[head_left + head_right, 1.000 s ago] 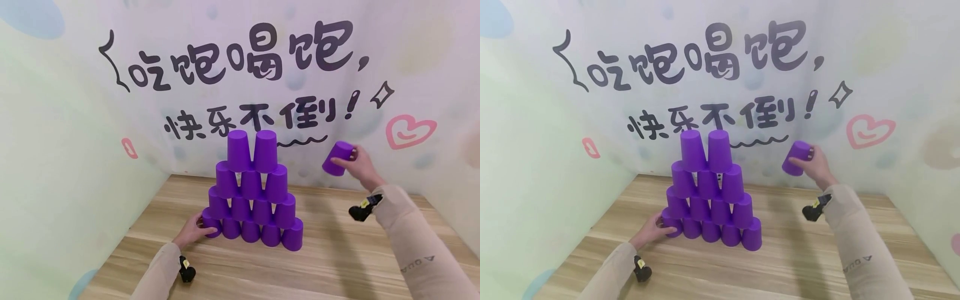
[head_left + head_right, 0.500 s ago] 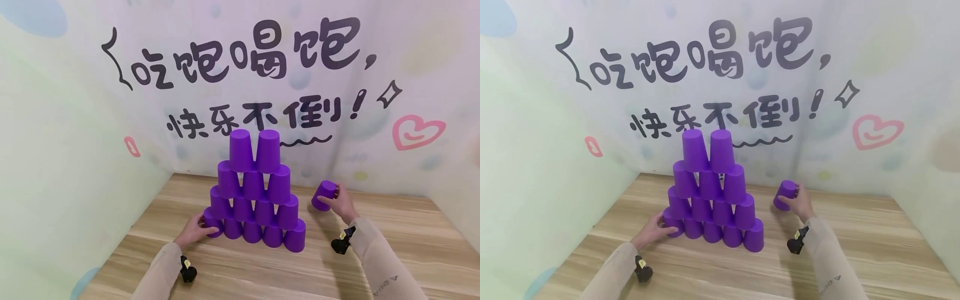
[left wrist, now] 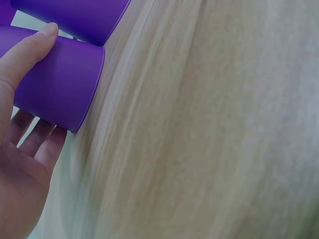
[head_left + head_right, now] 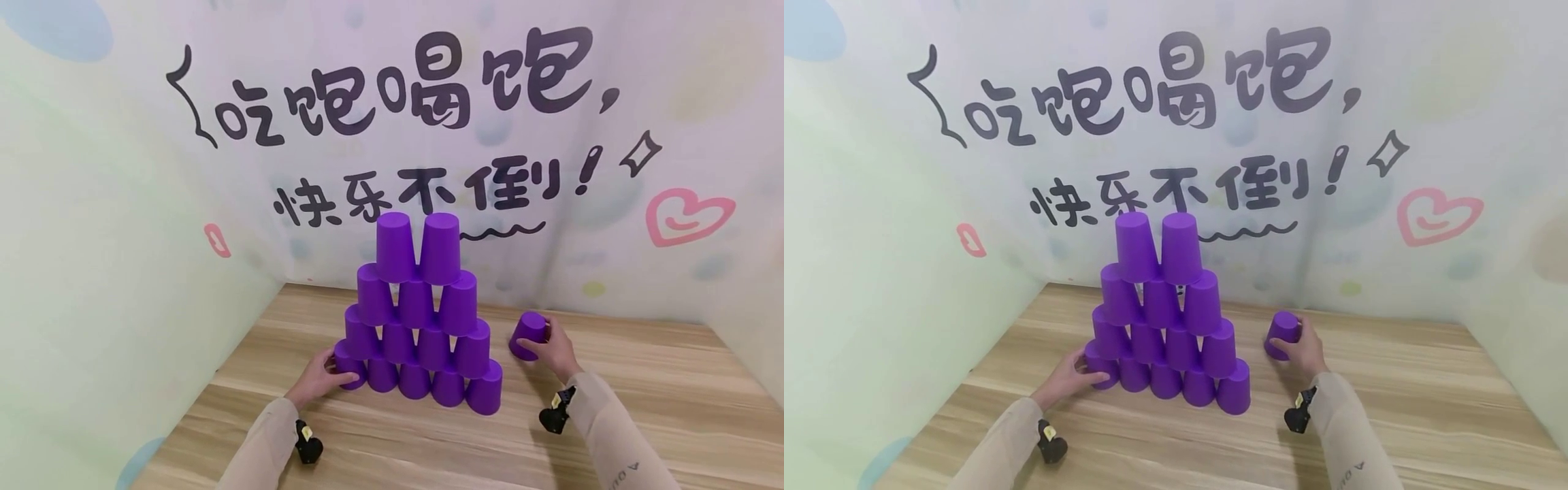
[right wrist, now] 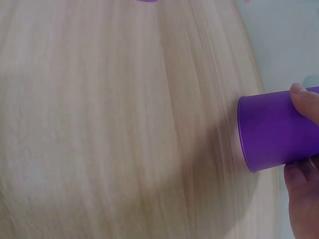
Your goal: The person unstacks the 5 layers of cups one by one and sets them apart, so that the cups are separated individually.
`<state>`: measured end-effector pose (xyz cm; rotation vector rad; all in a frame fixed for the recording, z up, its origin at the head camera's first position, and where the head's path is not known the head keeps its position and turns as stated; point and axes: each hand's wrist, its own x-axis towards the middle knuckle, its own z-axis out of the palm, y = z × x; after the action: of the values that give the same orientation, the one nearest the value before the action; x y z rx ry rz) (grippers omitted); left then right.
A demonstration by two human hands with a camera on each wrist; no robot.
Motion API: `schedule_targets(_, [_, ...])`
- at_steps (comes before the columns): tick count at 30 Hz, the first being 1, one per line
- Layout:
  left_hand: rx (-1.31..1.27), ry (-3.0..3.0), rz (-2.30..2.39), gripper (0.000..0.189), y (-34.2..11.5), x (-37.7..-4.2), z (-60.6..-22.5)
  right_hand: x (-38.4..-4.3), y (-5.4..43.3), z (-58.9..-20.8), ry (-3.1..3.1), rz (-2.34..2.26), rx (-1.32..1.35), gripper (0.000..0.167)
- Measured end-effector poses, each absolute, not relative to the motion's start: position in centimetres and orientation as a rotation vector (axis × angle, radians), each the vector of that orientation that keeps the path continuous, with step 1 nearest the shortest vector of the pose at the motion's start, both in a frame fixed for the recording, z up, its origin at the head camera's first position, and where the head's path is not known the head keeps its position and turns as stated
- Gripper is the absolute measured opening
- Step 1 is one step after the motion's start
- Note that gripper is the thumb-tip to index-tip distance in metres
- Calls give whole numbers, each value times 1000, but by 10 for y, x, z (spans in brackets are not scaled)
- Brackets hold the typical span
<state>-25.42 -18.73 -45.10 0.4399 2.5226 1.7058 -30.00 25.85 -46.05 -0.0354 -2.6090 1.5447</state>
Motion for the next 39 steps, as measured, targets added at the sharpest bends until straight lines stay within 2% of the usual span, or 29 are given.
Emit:
schedule_targets(9, [429, 2496, 1725, 56, -187, -253, -449, -300, 259, -460, -2616, 1574, -43, 79])
schedule_targets(15, [433, 2499, 1733, 54, -185, -253, -451, -295, 267, -435, -2662, 1524, 54, 88])
schedule_targets(20, [400, 2506, 1731, 55, -186, -253, -449, -297, 274, -396, -2561, 1540, 214, 86])
schedule_targets(27, [378, 2534, 1697, 56, -188, -251, -446, -296, 269, -319, -2469, 1437, 293, 81])
schedule_targets(34, [392, 2524, 1719, 56, -189, -253, -450, -288, 239, -244, -2448, 1487, 422, 77])
schedule_targets(39, [422, 2507, 1742, 58, -193, -263, -466, -281, 209, -209, -2496, 1499, 559, 74])
